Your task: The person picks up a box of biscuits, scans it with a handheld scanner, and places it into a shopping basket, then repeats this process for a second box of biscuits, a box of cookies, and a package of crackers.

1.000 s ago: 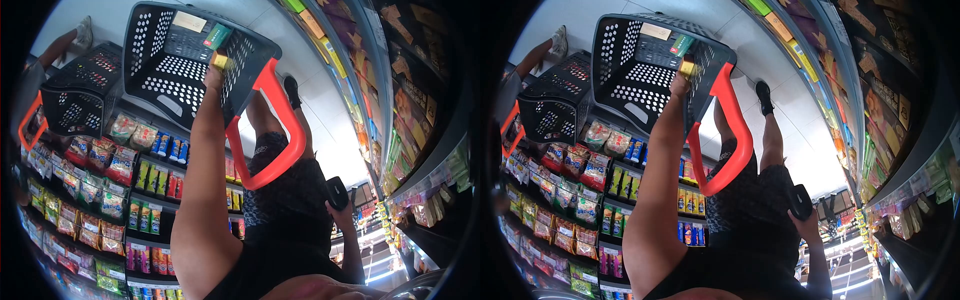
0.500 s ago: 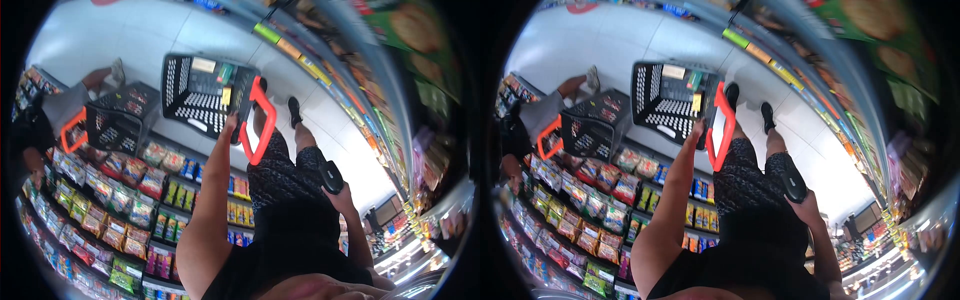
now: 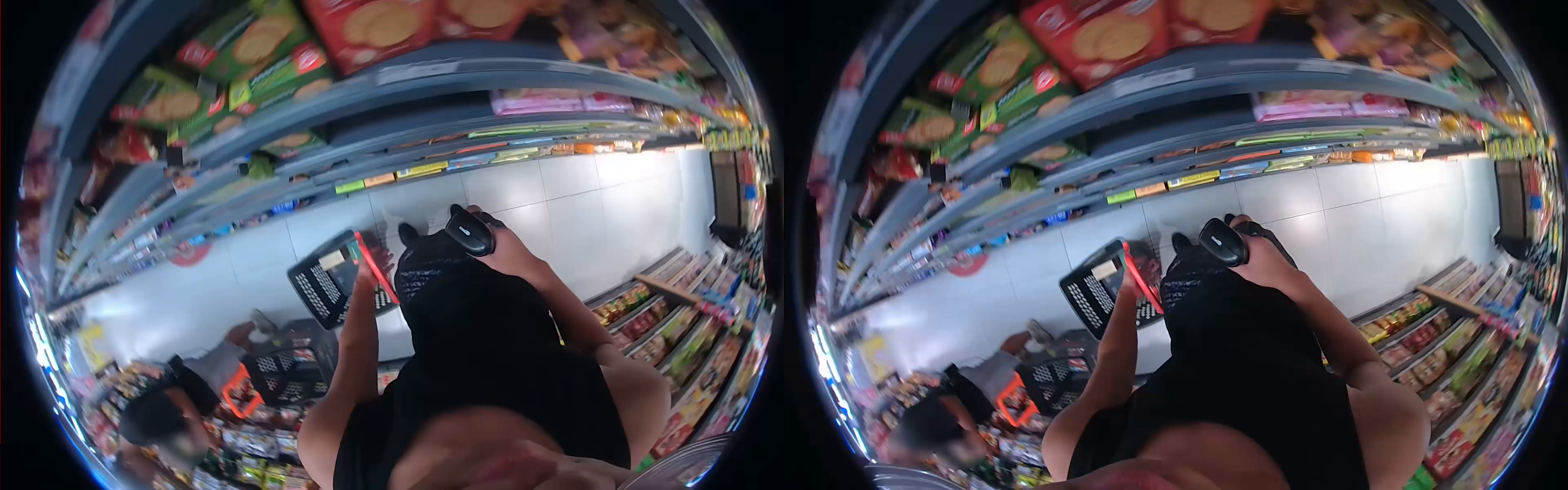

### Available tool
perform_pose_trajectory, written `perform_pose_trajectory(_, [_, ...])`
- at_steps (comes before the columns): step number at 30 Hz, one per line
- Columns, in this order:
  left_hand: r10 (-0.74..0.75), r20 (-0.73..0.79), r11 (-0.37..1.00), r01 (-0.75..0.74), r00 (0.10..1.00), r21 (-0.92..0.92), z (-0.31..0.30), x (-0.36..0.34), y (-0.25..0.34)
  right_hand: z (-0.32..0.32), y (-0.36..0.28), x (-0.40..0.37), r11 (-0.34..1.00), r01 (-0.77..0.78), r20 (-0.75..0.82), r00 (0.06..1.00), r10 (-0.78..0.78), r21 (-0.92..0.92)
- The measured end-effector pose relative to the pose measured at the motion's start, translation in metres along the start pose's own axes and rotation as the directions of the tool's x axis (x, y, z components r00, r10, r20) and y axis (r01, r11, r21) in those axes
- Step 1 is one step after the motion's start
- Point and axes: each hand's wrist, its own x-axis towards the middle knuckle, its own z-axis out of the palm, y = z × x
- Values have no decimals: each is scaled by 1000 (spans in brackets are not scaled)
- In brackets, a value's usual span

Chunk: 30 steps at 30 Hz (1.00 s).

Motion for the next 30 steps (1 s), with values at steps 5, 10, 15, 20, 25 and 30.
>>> perform_pose_trajectory(5, [-61, 492, 995, 92, 868, -40, -34, 27, -2, -43, 19, -11, 991, -42, -76, 996, 52, 130])
perform_pose_trajectory(10, [-99, -305, 994, 80, 947, -75, 57, -51, -24, -107, 24, -14, 974, -59, -104, 991, 83, 219])
perform_pose_trajectory(15, [179, -535, 975, -76, 825, 210, 41, -25, -49, -158, 82, -6, 966, -35, -131, 989, 70, 256])
perform_pose_trajectory(20, [425, -690, 890, -132, 586, 437, 76, -28, -67, -209, 122, -12, 975, 16, -137, 990, 15, 223])
perform_pose_trajectory(25, [492, -639, 863, -231, 592, 450, 102, -17, -90, -248, 146, -10, 963, 85, -146, 988, -48, 257])
perform_pose_trajectory(30, [522, -546, 835, -263, 655, 483, 134, 1, -96, -269, 186, -14, 916, 144, -122, 987, -106, 375])
